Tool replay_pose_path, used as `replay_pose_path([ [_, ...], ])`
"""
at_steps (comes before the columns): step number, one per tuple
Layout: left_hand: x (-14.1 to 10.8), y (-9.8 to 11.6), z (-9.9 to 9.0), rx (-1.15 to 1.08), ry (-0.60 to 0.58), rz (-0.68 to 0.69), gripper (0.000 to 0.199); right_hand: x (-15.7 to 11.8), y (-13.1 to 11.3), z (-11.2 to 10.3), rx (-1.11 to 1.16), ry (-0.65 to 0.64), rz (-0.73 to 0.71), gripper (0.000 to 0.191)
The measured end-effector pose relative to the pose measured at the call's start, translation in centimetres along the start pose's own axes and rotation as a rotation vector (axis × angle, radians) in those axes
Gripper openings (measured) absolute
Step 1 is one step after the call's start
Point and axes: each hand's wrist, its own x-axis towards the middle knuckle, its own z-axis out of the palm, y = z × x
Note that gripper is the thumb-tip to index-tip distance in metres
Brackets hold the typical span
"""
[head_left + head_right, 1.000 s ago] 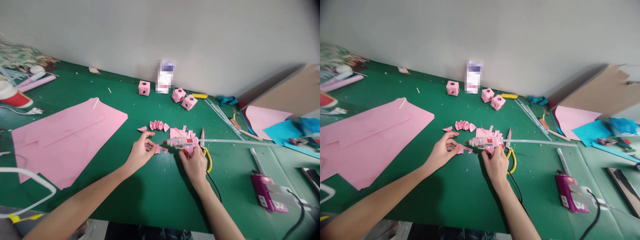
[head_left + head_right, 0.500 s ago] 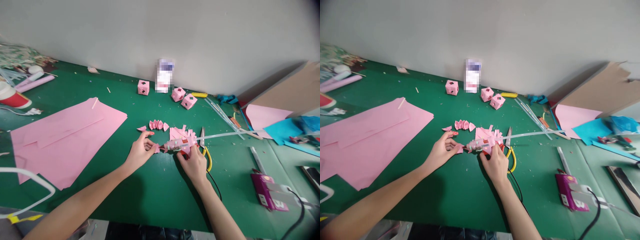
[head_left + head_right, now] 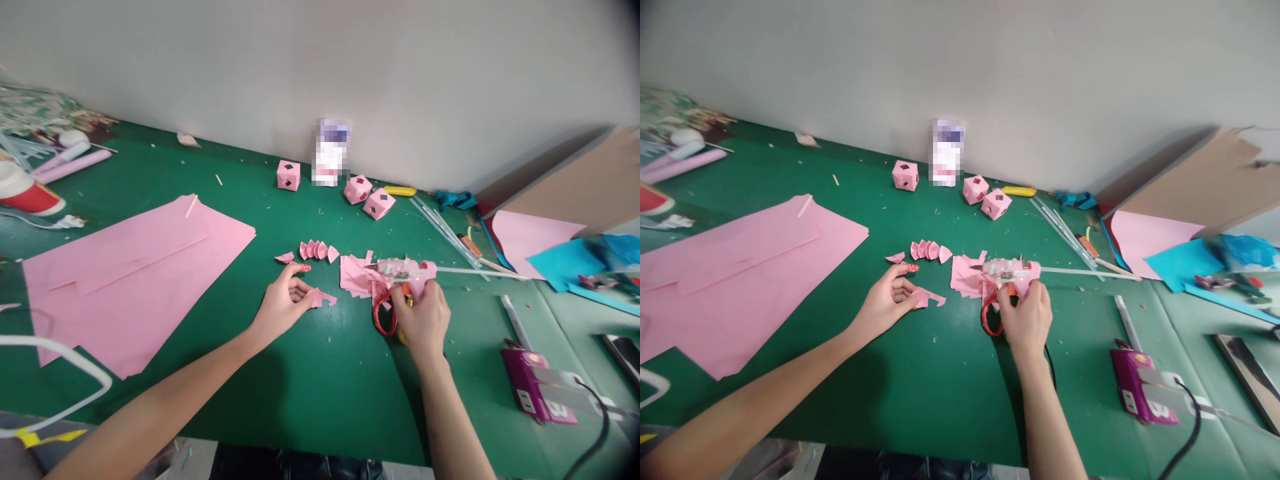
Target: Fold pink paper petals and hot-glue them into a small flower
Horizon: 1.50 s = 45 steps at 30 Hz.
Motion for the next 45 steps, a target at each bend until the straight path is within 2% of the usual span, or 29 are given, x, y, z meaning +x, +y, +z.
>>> replay_pose_path([
  [3, -0.3, 0.2, 0.1, -0.049, -0.033, -0.004, 0.046, 0.7, 2.0, 0.3, -0.110, -0.015, 0.056, 0.035],
  [6, -0.6, 0.4, 0.2, -0.090, -0.044, 0.005, 0.045, 0.7, 2.6, 0.3, -0.161, -0.014, 0.097, 0.049],
  [9, -0.8, 0.7, 0.3, -0.147, -0.049, 0.001, 0.046, 0.3, 1.2, -0.4, -0.078, 0.099, 0.079, 0.050],
  [10, -0.9, 0.9, 0.3, -0.163, -0.056, -0.001, 0.047, 0.0, 0.3, -0.7, 0.011, 0.128, 0.045, 0.045],
  [11, -0.9, 0.9, 0.4, -0.174, -0.065, -0.002, 0.048, -0.3, -0.6, -1.0, 0.140, 0.102, 0.014, 0.038],
  [13, -1.0, 1.1, 0.4, -0.190, -0.092, -0.001, 0.047, -1.1, -2.6, -1.3, 0.458, -0.083, 0.016, 0.031],
  [15, -1.2, 1.1, 0.6, -0.206, -0.116, 0.008, 0.047, -2.1, -4.5, -1.4, 0.764, -0.428, 0.106, 0.031],
  [17, -1.4, 1.0, 0.7, -0.223, -0.126, 0.019, 0.047, -3.0, -5.9, -1.2, 0.989, -0.699, 0.212, 0.033],
  [19, -1.5, 1.0, 0.9, -0.226, -0.125, 0.030, 0.047, -3.7, -6.7, -1.0, 1.140, -0.858, 0.306, 0.034],
  [22, -1.6, 1.0, 1.1, -0.206, -0.122, 0.041, 0.047, -4.1, -6.9, -0.9, 1.263, -0.948, 0.410, 0.034],
  [26, -1.6, 1.1, 1.1, -0.218, -0.135, 0.025, 0.047, -4.0, -6.7, -0.7, 1.295, -0.978, 0.449, 0.033],
  [32, -1.6, 1.1, 1.0, -0.202, -0.173, 0.041, 0.042, -3.9, -6.6, -0.6, 1.226, -0.976, 0.353, 0.031],
  [45, -2.0, 0.5, 1.2, -0.058, -0.164, 0.136, 0.039, -5.0, -7.1, -0.8, 0.978, -0.744, 0.081, 0.018],
])
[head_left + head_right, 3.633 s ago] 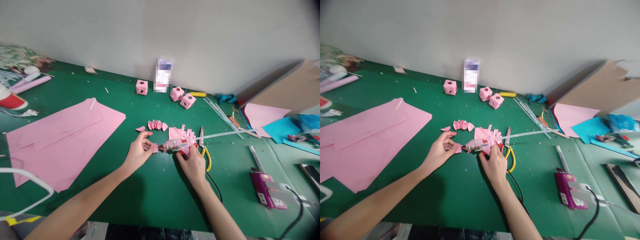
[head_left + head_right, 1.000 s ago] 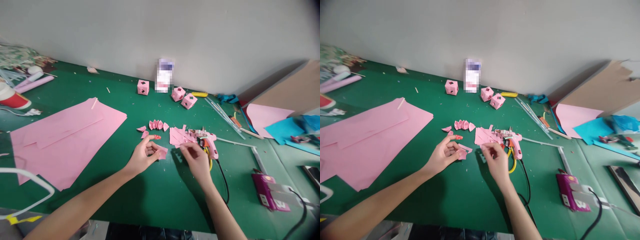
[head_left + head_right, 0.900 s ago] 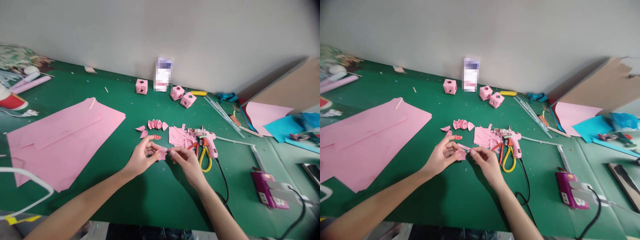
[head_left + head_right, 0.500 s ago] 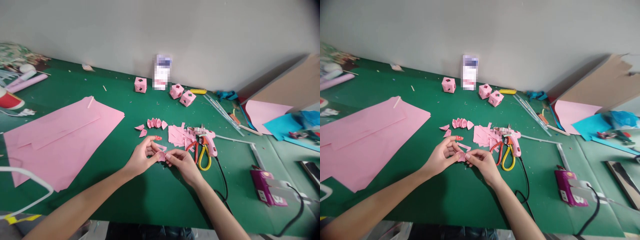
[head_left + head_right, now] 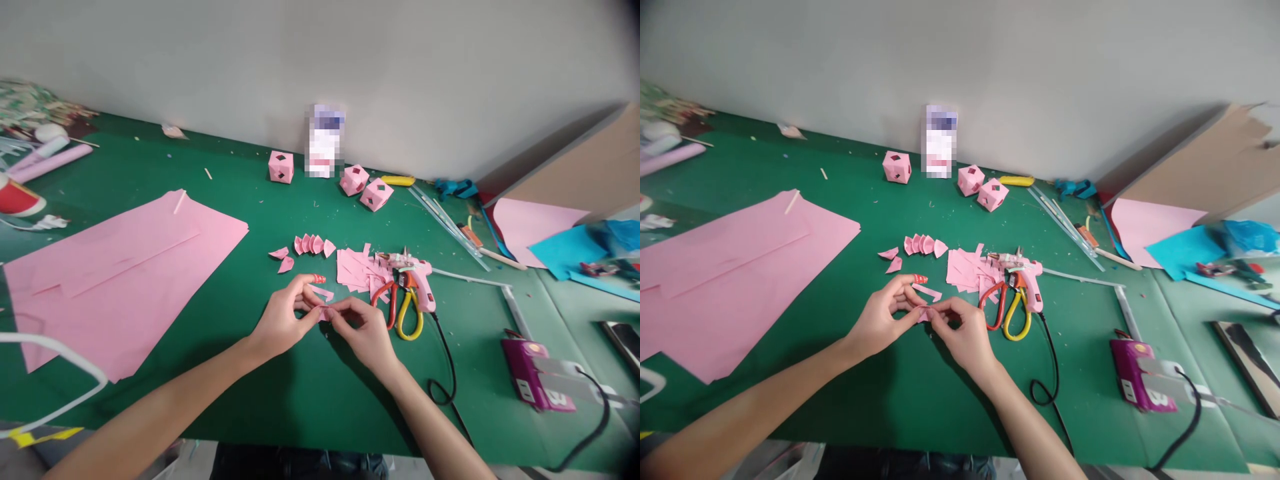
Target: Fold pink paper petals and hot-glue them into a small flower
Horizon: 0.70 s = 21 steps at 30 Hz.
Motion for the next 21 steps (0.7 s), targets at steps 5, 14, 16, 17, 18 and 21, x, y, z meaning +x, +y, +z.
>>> replay_pose_path([
  [5, -0.14, 0.11, 0.15, 0.008, -0.004, 0.018, 0.041, -0.18, 0.13, 0.11, -0.070, 0.029, -0.085, 0.013],
  [14, -0.44, 0.04, 0.34, 0.012, 0.013, 0.042, 0.039, -0.15, 0.04, -0.03, -0.210, 0.053, -0.239, 0.013],
  [16, -0.49, 0.06, 0.39, 0.010, 0.015, 0.047, 0.039, -0.18, 0.04, -0.07, -0.228, 0.066, -0.247, 0.013],
  [17, -0.50, 0.09, 0.41, 0.008, 0.017, 0.049, 0.040, -0.22, 0.06, -0.07, -0.233, 0.072, -0.246, 0.013],
  [18, -0.51, 0.12, 0.42, 0.007, 0.018, 0.053, 0.040, -0.28, 0.08, -0.06, -0.237, 0.077, -0.243, 0.013],
  [21, -0.47, 0.23, 0.44, 0.003, 0.023, 0.057, 0.040, -0.47, 0.16, 0.05, -0.242, 0.082, -0.224, 0.014],
])
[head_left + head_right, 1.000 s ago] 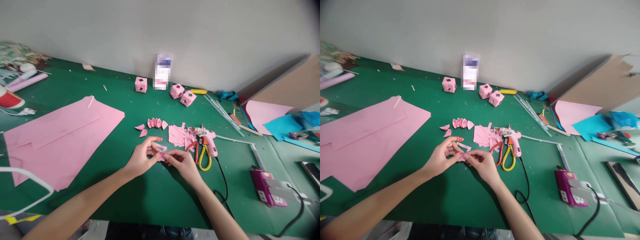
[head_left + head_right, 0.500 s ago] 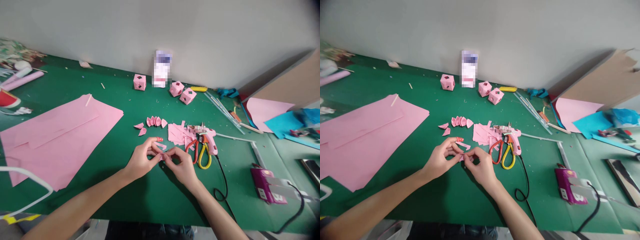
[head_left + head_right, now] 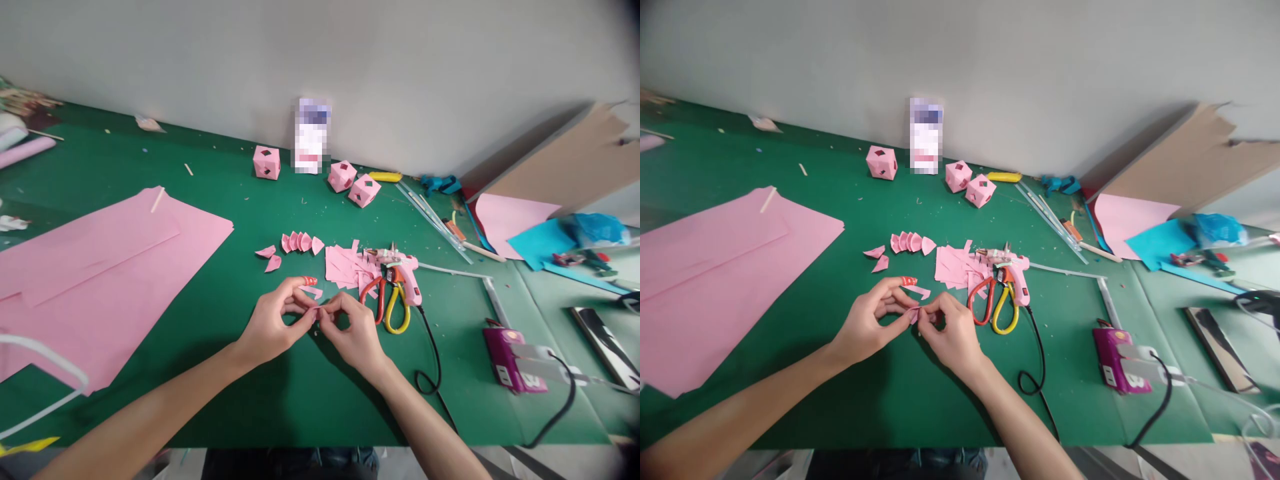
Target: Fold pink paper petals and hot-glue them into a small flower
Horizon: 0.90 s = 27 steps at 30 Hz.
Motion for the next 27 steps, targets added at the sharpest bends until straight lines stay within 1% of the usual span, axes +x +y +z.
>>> replay_pose_path([
  [3, 0.1, 0.0, 0.0, -0.006, -0.001, -0.023, 0.042, -0.1, 0.1, 0.2, 0.019, 0.001, 0.038, 0.015],
  [6, 0.2, 0.0, -0.1, -0.009, 0.016, -0.054, 0.042, 0.2, 0.4, 0.3, 0.076, -0.014, 0.127, 0.015],
  [9, 0.4, -0.1, -0.1, -0.005, 0.075, -0.098, 0.040, 0.6, 0.7, 0.1, 0.213, -0.083, 0.265, 0.022],
  [12, 0.6, -0.1, -0.2, 0.033, 0.114, -0.128, 0.040, 1.0, 0.6, -0.2, 0.384, -0.171, 0.343, 0.032],
  [16, 0.6, 0.0, -0.3, 0.070, 0.128, -0.102, 0.042, 1.2, 0.5, -0.5, 0.517, -0.205, 0.394, 0.042],
  [23, 0.5, 0.2, -0.3, 0.073, 0.119, -0.082, 0.038, 1.2, 0.5, -0.6, 0.504, -0.157, 0.406, 0.032],
  [27, 0.4, 0.2, -0.2, 0.094, 0.109, -0.059, 0.036, 1.2, 0.2, -0.5, 0.486, -0.180, 0.396, 0.032],
])
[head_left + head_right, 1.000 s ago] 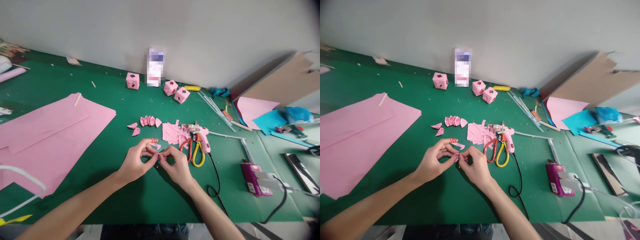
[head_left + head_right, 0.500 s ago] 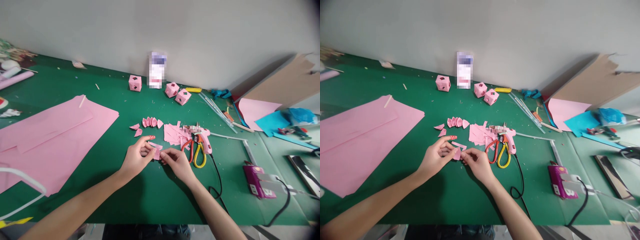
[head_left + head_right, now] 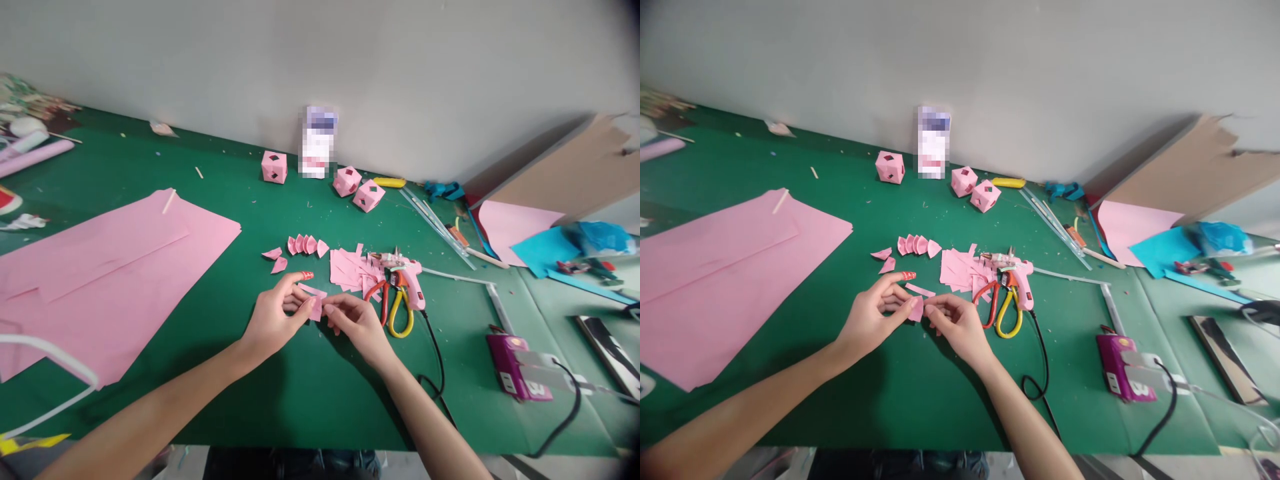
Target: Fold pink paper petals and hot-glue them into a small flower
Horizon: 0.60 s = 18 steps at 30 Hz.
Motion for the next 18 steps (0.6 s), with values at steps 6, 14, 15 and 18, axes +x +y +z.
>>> replay_pose_path([
  [6, -0.22, 0.20, 0.26, 0.059, -0.051, 0.055, 0.037, -0.06, 0.48, 0.50, -0.132, 0.112, -0.084, 0.028],
  [14, -0.21, 0.17, 0.39, 0.040, -0.048, 0.034, 0.037, -0.23, 0.33, 0.33, -0.147, 0.123, -0.094, 0.031],
  [15, -0.20, 0.14, 0.37, 0.039, -0.044, 0.027, 0.037, -0.21, 0.27, 0.25, -0.122, 0.125, -0.087, 0.031],
  [18, -0.12, 0.01, 0.26, 0.043, -0.030, 0.013, 0.038, -0.03, 0.14, -0.14, -0.024, 0.157, -0.081, 0.029],
])
